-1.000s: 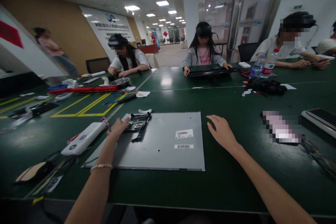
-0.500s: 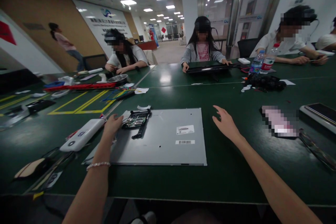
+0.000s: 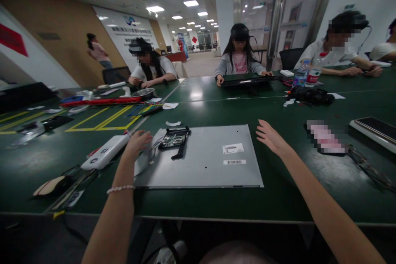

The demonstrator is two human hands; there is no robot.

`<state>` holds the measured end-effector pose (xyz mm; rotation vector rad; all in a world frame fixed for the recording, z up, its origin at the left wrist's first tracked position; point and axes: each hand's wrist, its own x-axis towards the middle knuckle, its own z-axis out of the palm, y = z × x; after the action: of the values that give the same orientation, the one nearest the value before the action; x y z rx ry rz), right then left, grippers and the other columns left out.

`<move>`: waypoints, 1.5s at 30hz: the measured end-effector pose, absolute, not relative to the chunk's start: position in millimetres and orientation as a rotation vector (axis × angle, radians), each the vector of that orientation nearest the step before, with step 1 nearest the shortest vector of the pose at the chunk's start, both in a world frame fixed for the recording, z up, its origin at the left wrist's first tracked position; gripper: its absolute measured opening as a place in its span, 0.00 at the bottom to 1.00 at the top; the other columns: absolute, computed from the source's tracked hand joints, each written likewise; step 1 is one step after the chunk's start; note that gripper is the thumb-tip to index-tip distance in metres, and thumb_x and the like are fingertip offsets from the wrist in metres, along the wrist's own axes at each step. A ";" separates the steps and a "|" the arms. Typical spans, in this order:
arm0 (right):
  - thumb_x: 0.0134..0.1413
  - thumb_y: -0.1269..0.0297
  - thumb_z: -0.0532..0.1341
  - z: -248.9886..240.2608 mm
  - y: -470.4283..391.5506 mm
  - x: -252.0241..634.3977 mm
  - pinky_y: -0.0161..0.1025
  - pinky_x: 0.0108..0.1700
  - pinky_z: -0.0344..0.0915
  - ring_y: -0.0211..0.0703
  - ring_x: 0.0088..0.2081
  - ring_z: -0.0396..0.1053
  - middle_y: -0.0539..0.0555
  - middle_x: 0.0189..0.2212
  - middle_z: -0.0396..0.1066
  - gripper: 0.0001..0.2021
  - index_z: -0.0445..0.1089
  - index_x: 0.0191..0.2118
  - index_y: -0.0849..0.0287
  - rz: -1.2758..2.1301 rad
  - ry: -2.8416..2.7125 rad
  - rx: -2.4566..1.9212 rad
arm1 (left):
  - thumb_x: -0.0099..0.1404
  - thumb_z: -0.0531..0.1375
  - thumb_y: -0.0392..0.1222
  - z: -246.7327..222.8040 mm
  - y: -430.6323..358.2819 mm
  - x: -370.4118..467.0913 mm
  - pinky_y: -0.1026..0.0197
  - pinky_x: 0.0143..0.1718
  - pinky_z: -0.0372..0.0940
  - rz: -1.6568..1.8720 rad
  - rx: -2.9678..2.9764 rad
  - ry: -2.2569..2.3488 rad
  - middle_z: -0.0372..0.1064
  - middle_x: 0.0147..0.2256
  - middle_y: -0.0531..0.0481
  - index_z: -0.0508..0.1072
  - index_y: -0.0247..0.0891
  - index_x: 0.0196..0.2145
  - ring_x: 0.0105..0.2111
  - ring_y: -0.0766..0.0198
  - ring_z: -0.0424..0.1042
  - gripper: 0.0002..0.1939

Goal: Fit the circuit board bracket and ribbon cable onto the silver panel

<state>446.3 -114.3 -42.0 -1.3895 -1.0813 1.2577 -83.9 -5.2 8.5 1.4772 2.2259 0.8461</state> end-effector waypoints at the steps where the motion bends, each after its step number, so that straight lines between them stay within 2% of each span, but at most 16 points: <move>1: 0.60 0.41 0.47 -40.2 -115.4 447.7 0.57 0.57 0.62 0.55 0.63 0.56 0.64 0.67 0.46 0.35 0.39 0.68 0.47 1.282 -1.041 -1.378 | 0.66 0.52 0.49 8.7 -6.6 -82.6 0.64 0.31 0.67 0.883 1.417 2.157 0.74 0.44 0.39 0.57 0.32 0.59 0.38 0.60 0.75 0.27; 6: 0.60 0.42 0.48 -32.9 -122.9 456.9 0.60 0.57 0.60 0.55 0.64 0.55 0.63 0.68 0.45 0.34 0.40 0.68 0.46 1.318 -0.937 -1.334 | 0.66 0.54 0.46 6.7 -10.3 -79.7 0.66 0.27 0.67 0.984 1.213 1.982 0.74 0.43 0.38 0.53 0.34 0.61 0.38 0.60 0.76 0.29; 11: 0.59 0.41 0.48 -27.5 -125.9 470.3 0.61 0.57 0.59 0.55 0.65 0.51 0.62 0.69 0.42 0.35 0.39 0.68 0.45 1.331 -0.868 -1.312 | 0.67 0.54 0.43 8.7 -17.6 -72.3 0.63 0.30 0.71 1.009 1.182 1.888 0.74 0.43 0.36 0.55 0.33 0.60 0.38 0.58 0.77 0.26; 17: 0.59 0.40 0.50 -27.7 -123.4 484.3 0.59 0.58 0.57 0.56 0.66 0.48 0.64 0.69 0.39 0.37 0.39 0.69 0.47 1.370 -0.763 -1.257 | 0.66 0.55 0.41 13.4 -22.0 -64.7 0.60 0.30 0.73 0.968 1.168 1.795 0.74 0.43 0.35 0.63 0.32 0.53 0.36 0.56 0.78 0.19; 23: 0.59 0.44 0.53 -24.8 -125.6 491.0 0.62 0.57 0.59 0.60 0.64 0.53 0.61 0.70 0.37 0.34 0.40 0.67 0.41 1.439 -0.746 -1.247 | 0.61 0.61 0.45 10.5 -17.7 -66.8 0.61 0.30 0.72 0.831 1.244 1.682 0.76 0.38 0.38 0.70 0.34 0.44 0.37 0.54 0.77 0.15; 28: 0.58 0.44 0.53 -25.2 -126.9 497.1 0.60 0.56 0.61 0.61 0.63 0.56 0.61 0.70 0.35 0.34 0.40 0.67 0.41 1.382 -0.762 -1.297 | 0.61 0.61 0.47 14.4 -22.1 -61.1 0.67 0.25 0.67 0.758 1.271 1.620 0.76 0.41 0.39 0.71 0.35 0.45 0.38 0.56 0.77 0.17; 34: 0.58 0.42 0.49 -28.3 -126.4 507.1 0.57 0.55 0.63 0.61 0.61 0.58 0.62 0.70 0.35 0.37 0.36 0.68 0.44 1.289 -0.846 -1.440 | 0.62 0.61 0.46 18.0 -28.5 -50.7 0.70 0.22 0.64 0.716 1.286 1.524 0.75 0.43 0.38 0.72 0.35 0.47 0.41 0.56 0.76 0.18; 37: 0.58 0.40 0.48 -30.9 -124.9 511.5 0.56 0.55 0.63 0.61 0.60 0.60 0.63 0.70 0.36 0.38 0.34 0.69 0.45 1.210 -0.898 -1.524 | 0.62 0.61 0.47 18.4 -30.4 -44.4 0.69 0.22 0.65 0.714 1.267 1.474 0.75 0.44 0.37 0.72 0.34 0.47 0.41 0.55 0.76 0.18; 41: 0.58 0.41 0.50 -30.7 -124.3 512.5 0.58 0.54 0.63 0.62 0.59 0.62 0.59 0.70 0.37 0.36 0.36 0.68 0.40 1.109 -0.918 -1.608 | 0.63 0.61 0.47 19.9 -33.5 -34.6 0.66 0.25 0.69 0.700 1.243 1.398 0.75 0.44 0.36 0.71 0.34 0.49 0.42 0.53 0.77 0.20; 43: 0.58 0.42 0.51 -29.4 -124.7 510.6 0.60 0.54 0.62 0.62 0.58 0.64 0.58 0.70 0.40 0.36 0.37 0.68 0.39 1.043 -0.926 -1.663 | 0.64 0.60 0.46 20.4 -35.2 -30.4 0.65 0.27 0.71 0.697 1.231 1.362 0.75 0.43 0.36 0.70 0.35 0.51 0.41 0.53 0.77 0.20; 45: 0.58 0.43 0.50 -28.8 -124.7 508.4 0.61 0.55 0.60 0.62 0.56 0.65 0.60 0.68 0.46 0.37 0.37 0.69 0.43 0.928 -0.970 -1.757 | 0.65 0.59 0.47 20.1 -36.5 -26.9 0.63 0.29 0.72 0.700 1.225 1.325 0.76 0.43 0.36 0.67 0.36 0.55 0.41 0.53 0.77 0.22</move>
<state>508.4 -124.7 -28.8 -1.7575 -0.9695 0.9283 -26.9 -36.5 20.1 1.2249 1.3246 0.7002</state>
